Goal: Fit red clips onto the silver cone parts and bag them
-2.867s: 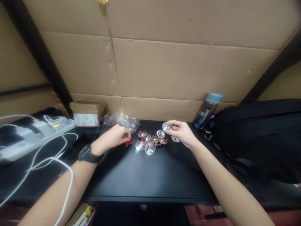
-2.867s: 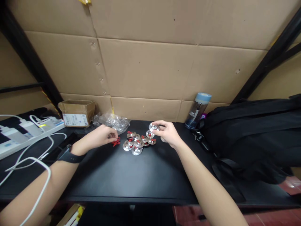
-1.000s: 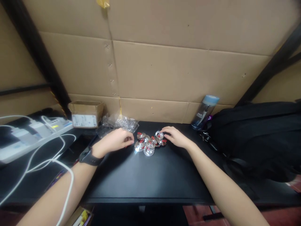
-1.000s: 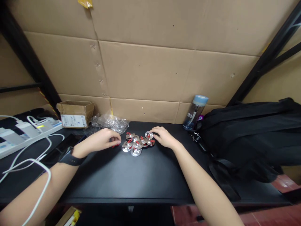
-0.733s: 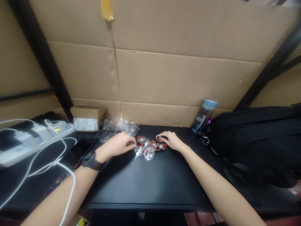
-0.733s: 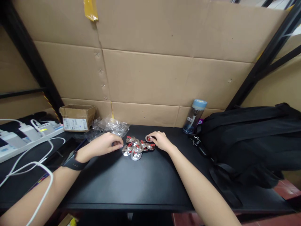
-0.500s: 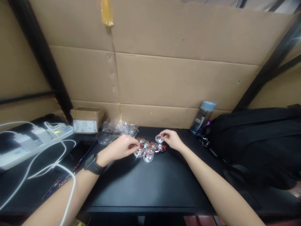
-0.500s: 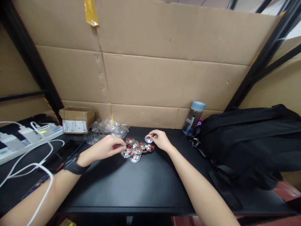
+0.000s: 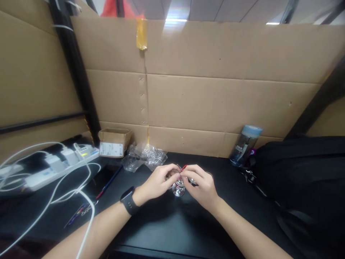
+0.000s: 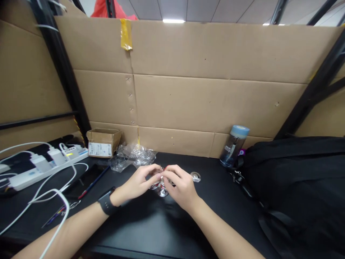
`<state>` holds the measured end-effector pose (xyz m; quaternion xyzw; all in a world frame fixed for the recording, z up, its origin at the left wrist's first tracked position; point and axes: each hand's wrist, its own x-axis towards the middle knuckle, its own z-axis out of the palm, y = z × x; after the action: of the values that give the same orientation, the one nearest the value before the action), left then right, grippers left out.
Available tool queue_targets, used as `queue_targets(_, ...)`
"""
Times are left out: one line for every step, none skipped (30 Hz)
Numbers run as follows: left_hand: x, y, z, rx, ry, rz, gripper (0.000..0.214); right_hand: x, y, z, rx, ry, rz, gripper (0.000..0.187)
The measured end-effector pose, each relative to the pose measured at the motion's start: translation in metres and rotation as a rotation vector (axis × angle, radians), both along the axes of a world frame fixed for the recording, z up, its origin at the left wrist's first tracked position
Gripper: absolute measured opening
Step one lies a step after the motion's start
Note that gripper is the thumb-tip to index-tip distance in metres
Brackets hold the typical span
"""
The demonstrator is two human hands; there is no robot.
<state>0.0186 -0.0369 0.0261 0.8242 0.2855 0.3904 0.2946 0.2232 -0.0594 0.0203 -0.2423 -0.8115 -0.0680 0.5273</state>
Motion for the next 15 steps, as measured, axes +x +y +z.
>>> queue_targets(-0.0002,0.0009,-0.0012,-0.007,0.0,0.006,0.025,0.0012,0.0021,-0.0021,-0.023,-0.015,0.02,0.024)
queue_targets(-0.0004,0.0018,-0.0026,-0.015,0.002,0.013,0.026,0.0021,0.0039,-0.0044,-0.052,-0.033,0.044,0.025)
queue_targets(-0.0005,0.0025,-0.004,-0.024,0.003,0.018,0.027,0.0027,0.0052,-0.0065,-0.081,-0.049,0.068,0.027)
queue_targets(-0.0005,0.0032,-0.0052,-0.036,0.003,0.018,0.028,0.0029,0.006,-0.0084,-0.109,-0.061,0.089,0.029)
queue_targets(-0.0004,0.0036,-0.0063,-0.048,0.001,0.01,0.029,0.0028,0.0062,-0.0098,-0.133,-0.068,0.104,0.031)
queue_targets(-0.0004,0.004,-0.0071,-0.059,-0.002,-0.005,0.029,0.0025,0.0061,-0.0108,-0.154,-0.071,0.115,0.033)
queue_targets(-0.0003,0.0042,-0.0078,-0.068,-0.005,-0.023,0.03,0.0022,0.0058,-0.0111,-0.173,-0.067,0.121,0.035)
queue_targets(-0.0004,0.0045,-0.0084,-0.073,-0.006,-0.04,0.029,0.002,0.0054,-0.0109,-0.192,-0.06,0.119,0.037)
queue_targets(-0.0005,0.0047,-0.0088,-0.071,-0.007,-0.053,0.028,0.0019,0.0051,-0.0101,-0.208,-0.049,0.11,0.04)
queue_targets(-0.0007,0.005,-0.0091,-0.064,-0.006,-0.059,0.026,0.002,0.005,-0.009,-0.222,-0.037,0.098,0.043)
queue_targets(-0.0009,0.0053,-0.0094,-0.051,-0.004,-0.059,0.024,0.0024,0.005,-0.0078,-0.235,-0.027,0.087,0.047)
queue_targets(-0.0012,0.0056,-0.0096,-0.033,0.0,-0.057,0.022,0.0029,0.0052,-0.0065,-0.25,-0.023,0.081,0.05)
queue_targets(-0.0015,0.0059,-0.0098,-0.009,0.007,-0.052,0.021,0.0035,0.0056,-0.0053,-0.266,-0.024,0.082,0.051)
queue_targets(-0.0019,0.0062,-0.0099,0.017,0.021,-0.048,0.021,0.0042,0.0059,-0.0044,-0.282,-0.028,0.091,0.051)
queue_targets(-0.0024,0.0066,-0.0099,0.044,0.039,-0.044,0.022,0.0048,0.0062,-0.0037,-0.295,-0.034,0.102,0.051)
